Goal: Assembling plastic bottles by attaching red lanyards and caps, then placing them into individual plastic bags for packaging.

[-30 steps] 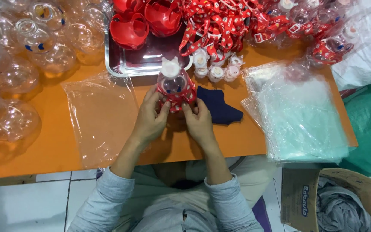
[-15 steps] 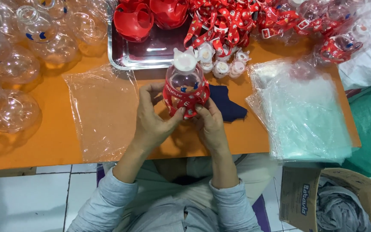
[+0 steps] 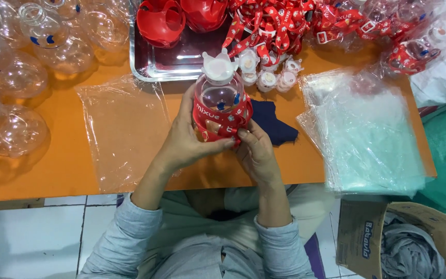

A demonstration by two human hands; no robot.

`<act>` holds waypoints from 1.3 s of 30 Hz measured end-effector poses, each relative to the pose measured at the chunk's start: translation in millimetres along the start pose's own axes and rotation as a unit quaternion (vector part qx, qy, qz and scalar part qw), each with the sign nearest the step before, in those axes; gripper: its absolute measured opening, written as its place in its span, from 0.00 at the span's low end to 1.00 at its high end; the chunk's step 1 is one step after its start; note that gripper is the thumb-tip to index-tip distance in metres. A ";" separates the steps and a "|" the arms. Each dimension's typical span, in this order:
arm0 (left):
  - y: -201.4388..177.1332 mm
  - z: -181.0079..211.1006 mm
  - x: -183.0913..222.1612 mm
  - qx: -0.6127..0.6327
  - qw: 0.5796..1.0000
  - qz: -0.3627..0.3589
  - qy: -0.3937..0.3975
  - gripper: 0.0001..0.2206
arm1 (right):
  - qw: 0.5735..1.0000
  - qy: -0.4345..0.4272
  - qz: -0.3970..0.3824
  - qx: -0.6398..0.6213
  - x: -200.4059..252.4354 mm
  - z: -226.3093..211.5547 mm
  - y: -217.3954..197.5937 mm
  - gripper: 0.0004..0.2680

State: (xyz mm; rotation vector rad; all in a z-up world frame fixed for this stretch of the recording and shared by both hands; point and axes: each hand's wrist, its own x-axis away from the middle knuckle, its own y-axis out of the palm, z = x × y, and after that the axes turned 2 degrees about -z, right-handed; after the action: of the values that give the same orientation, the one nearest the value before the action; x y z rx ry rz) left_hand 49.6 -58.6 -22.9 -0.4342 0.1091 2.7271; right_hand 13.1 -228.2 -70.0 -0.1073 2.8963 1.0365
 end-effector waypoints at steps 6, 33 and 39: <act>11.9 -7.8 4.6 -0.005 0.998 0.059 -0.005 0.50 | 1.000 -0.005 -0.005 -0.001 5.1 3.5 -5.0 0.13; 34.5 -88.1 32.4 -0.368 0.855 0.176 0.321 0.38 | 0.989 0.077 0.053 -0.112 58.3 -19.4 -39.8 0.16; 42.8 -70.9 35.0 -0.279 0.913 0.200 0.220 0.42 | 0.977 0.149 0.110 -0.103 45.7 -50.3 36.3 0.14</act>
State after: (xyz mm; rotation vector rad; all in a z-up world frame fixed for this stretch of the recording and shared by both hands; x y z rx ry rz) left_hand 22.8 -95.4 -100.4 -1.3155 -0.5388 2.9663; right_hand -37.4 -234.2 -12.2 0.0552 3.1095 1.4751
